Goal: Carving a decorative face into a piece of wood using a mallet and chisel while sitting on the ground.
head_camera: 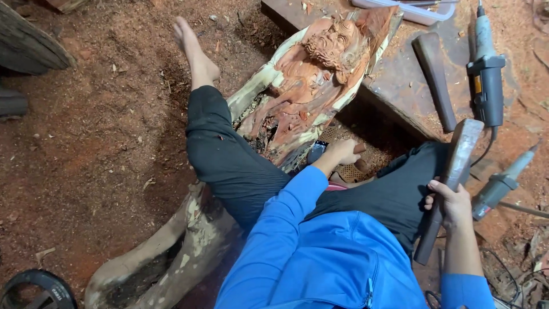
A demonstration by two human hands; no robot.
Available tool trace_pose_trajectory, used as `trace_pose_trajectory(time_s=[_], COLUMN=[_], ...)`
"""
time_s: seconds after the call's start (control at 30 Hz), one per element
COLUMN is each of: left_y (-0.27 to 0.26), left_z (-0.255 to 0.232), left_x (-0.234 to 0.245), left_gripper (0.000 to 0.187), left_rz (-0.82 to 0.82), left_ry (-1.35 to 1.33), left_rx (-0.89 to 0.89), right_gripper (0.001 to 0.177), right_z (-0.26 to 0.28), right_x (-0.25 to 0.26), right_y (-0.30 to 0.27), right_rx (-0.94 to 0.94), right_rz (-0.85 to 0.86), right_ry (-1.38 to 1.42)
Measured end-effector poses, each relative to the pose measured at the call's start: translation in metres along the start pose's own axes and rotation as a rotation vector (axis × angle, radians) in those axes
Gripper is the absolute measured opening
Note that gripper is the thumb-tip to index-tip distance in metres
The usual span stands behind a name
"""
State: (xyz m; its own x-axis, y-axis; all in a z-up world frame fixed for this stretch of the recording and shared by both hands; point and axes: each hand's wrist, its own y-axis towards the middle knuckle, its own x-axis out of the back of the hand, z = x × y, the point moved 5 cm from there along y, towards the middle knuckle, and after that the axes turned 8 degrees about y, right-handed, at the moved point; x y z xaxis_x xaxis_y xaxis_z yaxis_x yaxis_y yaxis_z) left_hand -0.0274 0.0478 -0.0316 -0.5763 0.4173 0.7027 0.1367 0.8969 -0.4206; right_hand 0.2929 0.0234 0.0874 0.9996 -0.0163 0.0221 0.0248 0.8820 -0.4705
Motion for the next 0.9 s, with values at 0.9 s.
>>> trace_pose_trajectory(time_s=[0.9], left_y=[-0.094], left_z=[-0.136], left_x=[0.156], left_gripper=[0.045], left_rz=[-1.279], left_ry=[0.144], left_rx=[-0.487], right_gripper=[0.05], right_z=[0.123], right_x=[-0.042], right_y=[-0.029], right_rx=[0.359], right_rz=[0.071], right_ry=[-0.383])
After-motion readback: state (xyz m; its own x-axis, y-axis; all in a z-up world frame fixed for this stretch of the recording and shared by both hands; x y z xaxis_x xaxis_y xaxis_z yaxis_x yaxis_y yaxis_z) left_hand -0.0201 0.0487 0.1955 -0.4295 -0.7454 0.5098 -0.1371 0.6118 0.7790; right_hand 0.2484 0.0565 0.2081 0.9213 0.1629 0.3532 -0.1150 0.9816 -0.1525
